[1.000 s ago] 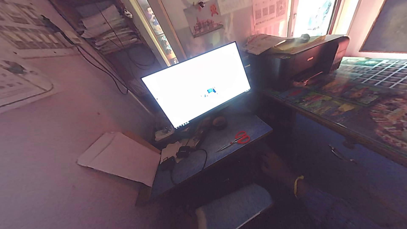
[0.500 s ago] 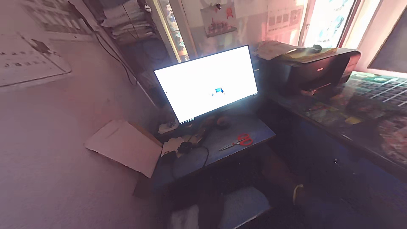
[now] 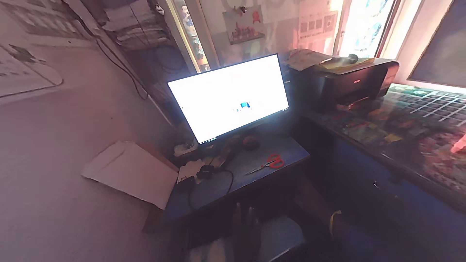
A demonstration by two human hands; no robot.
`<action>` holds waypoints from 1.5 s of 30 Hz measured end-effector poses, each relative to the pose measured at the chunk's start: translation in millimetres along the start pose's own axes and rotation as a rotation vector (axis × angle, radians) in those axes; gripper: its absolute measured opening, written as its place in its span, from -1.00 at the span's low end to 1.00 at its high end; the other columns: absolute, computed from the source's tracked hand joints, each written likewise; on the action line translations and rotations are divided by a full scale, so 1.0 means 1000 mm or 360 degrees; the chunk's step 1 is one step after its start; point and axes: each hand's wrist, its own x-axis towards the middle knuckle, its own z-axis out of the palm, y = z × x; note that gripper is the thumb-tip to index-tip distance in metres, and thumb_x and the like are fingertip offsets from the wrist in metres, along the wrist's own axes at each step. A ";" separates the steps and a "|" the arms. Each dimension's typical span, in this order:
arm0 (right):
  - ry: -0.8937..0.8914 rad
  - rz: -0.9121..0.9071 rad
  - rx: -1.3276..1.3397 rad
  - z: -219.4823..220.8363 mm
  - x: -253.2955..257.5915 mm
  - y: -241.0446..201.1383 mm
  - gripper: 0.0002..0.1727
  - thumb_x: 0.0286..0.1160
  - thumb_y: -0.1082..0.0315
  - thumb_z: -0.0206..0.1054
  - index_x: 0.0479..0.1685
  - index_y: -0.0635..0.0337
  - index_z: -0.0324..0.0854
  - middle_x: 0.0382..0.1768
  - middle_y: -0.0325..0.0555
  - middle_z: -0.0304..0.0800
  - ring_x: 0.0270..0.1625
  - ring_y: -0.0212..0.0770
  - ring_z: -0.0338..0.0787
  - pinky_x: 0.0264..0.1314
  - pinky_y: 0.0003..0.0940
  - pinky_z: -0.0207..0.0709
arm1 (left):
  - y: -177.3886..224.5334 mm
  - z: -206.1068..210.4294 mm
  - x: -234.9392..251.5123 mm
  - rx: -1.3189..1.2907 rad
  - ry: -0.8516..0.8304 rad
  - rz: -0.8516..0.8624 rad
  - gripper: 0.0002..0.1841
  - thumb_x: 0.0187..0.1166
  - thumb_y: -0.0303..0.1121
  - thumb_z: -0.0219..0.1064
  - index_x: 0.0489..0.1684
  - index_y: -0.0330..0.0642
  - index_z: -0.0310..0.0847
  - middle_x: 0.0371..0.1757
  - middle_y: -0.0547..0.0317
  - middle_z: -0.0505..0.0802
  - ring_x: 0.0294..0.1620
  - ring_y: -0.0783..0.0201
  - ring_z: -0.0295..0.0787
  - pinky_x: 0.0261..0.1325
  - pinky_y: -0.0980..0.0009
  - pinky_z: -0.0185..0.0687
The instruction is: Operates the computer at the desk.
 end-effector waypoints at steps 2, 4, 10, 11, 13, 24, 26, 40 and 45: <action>-0.0012 0.0008 -0.0008 0.000 0.002 0.002 -0.33 0.58 -0.02 0.25 0.62 0.15 0.49 0.64 0.23 0.43 0.71 0.16 0.41 0.74 0.03 0.32 | 0.001 -0.001 0.003 -0.0024 -0.0064 0.0035 -0.55 0.62 -0.13 0.26 0.42 -0.06 0.71 0.73 -0.33 0.40 0.73 -0.34 0.30 0.69 -0.18 0.27; 0.0002 -0.0014 -0.0008 0.000 0.004 0.001 -0.34 0.58 -0.02 0.24 0.63 0.10 0.48 0.64 0.21 0.44 0.71 0.13 0.42 0.74 0.01 0.33 | 0.014 -0.017 0.013 0.0173 -0.0414 0.0052 -0.53 0.64 -0.02 0.18 0.45 0.09 0.70 0.71 -0.10 0.50 0.75 -0.16 0.33 0.74 -0.13 0.18; 0.0067 -0.0070 0.0001 0.004 0.002 0.005 -0.31 0.58 -0.02 0.23 0.73 -0.06 0.39 0.67 0.10 0.42 0.73 0.09 0.40 0.74 0.01 0.33 | 0.013 -0.013 0.013 0.0099 -0.0552 0.0242 -0.51 0.72 0.02 0.09 0.44 0.02 0.69 0.74 -0.05 0.48 0.80 -0.08 0.27 0.82 -0.05 0.09; 0.0076 -0.0080 0.0002 0.005 0.004 0.005 -0.31 0.58 -0.03 0.23 0.74 -0.08 0.38 0.67 0.09 0.43 0.73 0.08 0.41 0.73 0.02 0.35 | 0.001 0.001 0.008 0.0065 -0.0409 0.0305 -0.51 0.70 0.04 0.10 0.41 0.03 0.72 0.72 -0.07 0.50 0.78 -0.10 0.30 0.80 -0.07 0.14; 0.0085 -0.0090 0.0005 0.006 0.004 0.004 -0.31 0.57 -0.02 0.24 0.73 -0.08 0.39 0.66 0.08 0.45 0.72 0.08 0.41 0.72 0.02 0.35 | -0.007 0.007 0.004 0.0038 -0.0343 0.0324 -0.50 0.71 0.06 0.09 0.44 0.06 0.69 0.73 -0.09 0.48 0.79 -0.11 0.29 0.79 -0.11 0.15; 0.0090 -0.0094 0.0028 0.012 0.006 0.009 -0.33 0.57 -0.01 0.26 0.71 -0.07 0.42 0.68 0.03 0.44 0.71 0.07 0.43 0.72 0.00 0.35 | 0.012 -0.010 0.012 0.0107 -0.0417 0.0038 -0.60 0.57 -0.03 0.30 0.31 0.16 0.80 0.65 -0.01 0.59 0.67 -0.08 0.46 0.67 -0.06 0.34; 0.0101 -0.0112 0.0033 0.012 0.008 0.009 -0.32 0.56 -0.02 0.27 0.70 -0.07 0.42 0.67 0.04 0.44 0.70 0.08 0.44 0.71 -0.01 0.36 | 0.012 -0.011 0.013 0.0189 -0.0599 0.0127 -0.52 0.61 0.08 0.24 0.42 0.15 0.71 0.66 -0.01 0.57 0.70 -0.05 0.41 0.71 -0.07 0.27; 0.0111 -0.0106 0.0012 0.012 0.008 0.009 -0.33 0.56 -0.03 0.24 0.70 -0.09 0.43 0.69 -0.03 0.43 0.72 0.03 0.43 0.72 -0.03 0.34 | 0.011 -0.010 0.008 0.0087 -0.0409 -0.0014 -0.51 0.66 -0.15 0.22 0.50 -0.18 0.63 0.74 -0.27 0.41 0.79 -0.24 0.24 0.79 -0.11 0.12; 0.0119 -0.0104 0.0036 0.014 0.007 0.009 -0.34 0.55 -0.03 0.25 0.69 -0.11 0.44 0.67 -0.02 0.45 0.70 0.03 0.45 0.70 -0.01 0.37 | 0.000 -0.005 0.007 0.0264 -0.0440 -0.0116 -0.35 0.74 0.06 0.06 0.72 -0.11 0.38 0.82 -0.09 0.33 0.86 -0.15 0.09 0.85 -0.17 -0.10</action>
